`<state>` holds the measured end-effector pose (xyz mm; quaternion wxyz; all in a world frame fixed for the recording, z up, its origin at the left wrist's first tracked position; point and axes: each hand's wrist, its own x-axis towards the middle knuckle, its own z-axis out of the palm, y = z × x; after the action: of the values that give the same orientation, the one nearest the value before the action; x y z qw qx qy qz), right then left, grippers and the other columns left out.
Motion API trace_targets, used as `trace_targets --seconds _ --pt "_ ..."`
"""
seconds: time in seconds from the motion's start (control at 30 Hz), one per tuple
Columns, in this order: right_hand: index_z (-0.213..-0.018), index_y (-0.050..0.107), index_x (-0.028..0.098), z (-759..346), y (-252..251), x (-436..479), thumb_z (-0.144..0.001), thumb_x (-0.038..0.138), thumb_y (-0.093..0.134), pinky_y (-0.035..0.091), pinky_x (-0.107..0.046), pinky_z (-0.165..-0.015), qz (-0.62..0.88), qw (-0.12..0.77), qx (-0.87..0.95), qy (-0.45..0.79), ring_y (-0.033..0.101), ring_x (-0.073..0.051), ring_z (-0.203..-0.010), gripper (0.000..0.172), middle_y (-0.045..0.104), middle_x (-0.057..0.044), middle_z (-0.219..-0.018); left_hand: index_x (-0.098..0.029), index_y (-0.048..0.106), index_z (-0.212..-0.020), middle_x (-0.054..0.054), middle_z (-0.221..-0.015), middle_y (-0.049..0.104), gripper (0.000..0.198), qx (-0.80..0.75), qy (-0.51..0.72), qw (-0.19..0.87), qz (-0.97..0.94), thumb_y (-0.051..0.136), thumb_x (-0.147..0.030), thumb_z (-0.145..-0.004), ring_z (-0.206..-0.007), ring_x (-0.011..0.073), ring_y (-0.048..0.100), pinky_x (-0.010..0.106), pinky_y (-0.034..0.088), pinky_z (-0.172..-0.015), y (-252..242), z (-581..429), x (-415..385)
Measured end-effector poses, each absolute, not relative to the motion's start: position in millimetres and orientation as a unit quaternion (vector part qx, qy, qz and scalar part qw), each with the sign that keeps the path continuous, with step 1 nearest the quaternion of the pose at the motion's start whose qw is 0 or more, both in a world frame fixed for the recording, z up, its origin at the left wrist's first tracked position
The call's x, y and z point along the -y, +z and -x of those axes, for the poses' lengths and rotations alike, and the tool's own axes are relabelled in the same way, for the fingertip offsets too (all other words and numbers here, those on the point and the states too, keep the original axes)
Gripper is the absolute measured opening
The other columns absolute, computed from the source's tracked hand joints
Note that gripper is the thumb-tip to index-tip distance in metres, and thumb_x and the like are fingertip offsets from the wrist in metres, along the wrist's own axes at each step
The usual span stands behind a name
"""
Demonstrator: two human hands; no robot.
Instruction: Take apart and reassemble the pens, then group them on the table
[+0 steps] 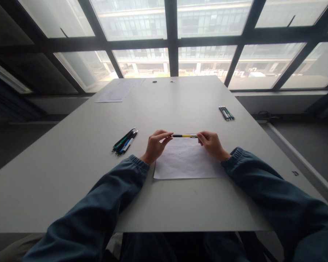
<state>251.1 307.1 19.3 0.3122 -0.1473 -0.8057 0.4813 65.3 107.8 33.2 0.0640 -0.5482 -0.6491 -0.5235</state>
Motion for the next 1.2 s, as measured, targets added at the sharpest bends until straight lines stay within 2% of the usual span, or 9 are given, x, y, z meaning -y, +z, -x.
trace_targets --seconds 0.23,0.47,0.77,1.2 --pt "-0.070 0.065 0.018 -249.6 16.8 -309.7 -0.093 0.052 0.057 0.038 -0.028 -0.053 0.158 0.326 0.793 0.489 0.051 -0.014 -0.053 0.042 0.059 -0.001 -0.059 -0.025 0.076 -0.112 0.006 -0.095 0.067 0.022 0.660 -0.504 0.080 0.551 0.062 -0.031 -0.096 -0.085 0.0163 0.063 0.031 0.054 -0.075 31.0 -63.7 -108.6" --pt "-0.072 0.065 0.018 -249.0 16.1 -309.7 -0.092 0.053 0.058 0.039 -0.027 -0.053 0.163 0.329 0.791 0.489 0.051 -0.014 -0.054 0.041 0.059 -0.001 -0.060 -0.025 0.078 -0.107 0.006 -0.093 0.064 0.020 0.665 -0.506 0.064 0.545 0.066 -0.033 -0.093 -0.081 0.0153 0.060 0.028 0.052 -0.065 26.8 -61.9 -110.0" --pt "-0.078 0.068 0.017 -247.6 16.0 -311.0 -0.091 0.051 0.060 0.041 -0.027 -0.053 0.177 0.347 0.770 0.506 0.053 -0.014 -0.056 0.037 0.061 -0.002 -0.064 -0.022 0.077 -0.094 0.004 -0.088 0.063 0.013 0.684 -0.514 0.124 0.503 0.067 -0.030 -0.093 -0.081 0.0151 0.059 0.028 0.049 -0.068 30.2 -60.1 -108.7" --pt "-0.091 0.070 0.017 -243.3 14.4 -322.8 -0.087 0.042 0.060 0.043 -0.026 -0.054 0.258 0.472 0.643 0.546 0.056 -0.014 -0.062 0.027 0.062 -0.001 -0.069 -0.017 0.074 -0.096 0.007 -0.092 0.061 0.028 0.699 -0.530 0.201 0.437 0.056 -0.039 -0.099 -0.086 0.0168 0.058 0.027 0.048 -0.067 40.0 -63.4 -104.3"
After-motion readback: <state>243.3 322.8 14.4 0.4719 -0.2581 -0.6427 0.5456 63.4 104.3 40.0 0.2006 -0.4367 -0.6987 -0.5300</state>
